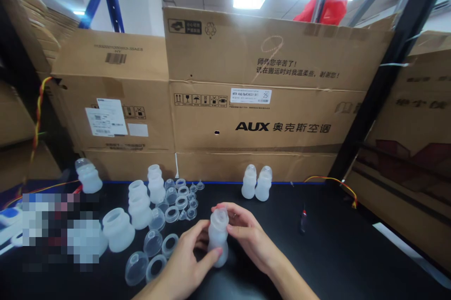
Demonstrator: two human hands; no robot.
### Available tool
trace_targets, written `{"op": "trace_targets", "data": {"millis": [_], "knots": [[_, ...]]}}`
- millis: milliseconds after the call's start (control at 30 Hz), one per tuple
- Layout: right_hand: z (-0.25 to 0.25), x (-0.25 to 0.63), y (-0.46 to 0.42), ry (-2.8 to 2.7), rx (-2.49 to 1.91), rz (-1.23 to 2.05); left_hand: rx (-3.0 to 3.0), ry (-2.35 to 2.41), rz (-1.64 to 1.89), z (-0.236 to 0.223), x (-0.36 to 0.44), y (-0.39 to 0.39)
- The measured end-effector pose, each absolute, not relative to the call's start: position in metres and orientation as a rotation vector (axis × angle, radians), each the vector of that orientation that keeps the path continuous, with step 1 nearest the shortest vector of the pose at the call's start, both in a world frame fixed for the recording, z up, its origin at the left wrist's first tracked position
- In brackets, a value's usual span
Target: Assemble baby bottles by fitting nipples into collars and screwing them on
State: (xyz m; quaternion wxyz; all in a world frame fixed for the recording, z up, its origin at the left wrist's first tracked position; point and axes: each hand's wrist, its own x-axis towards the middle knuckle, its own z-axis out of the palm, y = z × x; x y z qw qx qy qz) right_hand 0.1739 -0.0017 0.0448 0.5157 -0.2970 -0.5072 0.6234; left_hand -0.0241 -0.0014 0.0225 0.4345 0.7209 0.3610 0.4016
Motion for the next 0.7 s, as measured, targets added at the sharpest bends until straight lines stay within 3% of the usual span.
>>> {"op": "trace_targets", "data": {"millis": [700], "knots": [[0.035, 0.177, 0.006, -1.449, -0.999, 1.032, 1.934, 1.020, 1.063, 0.025, -0.019, -0.004]]}}
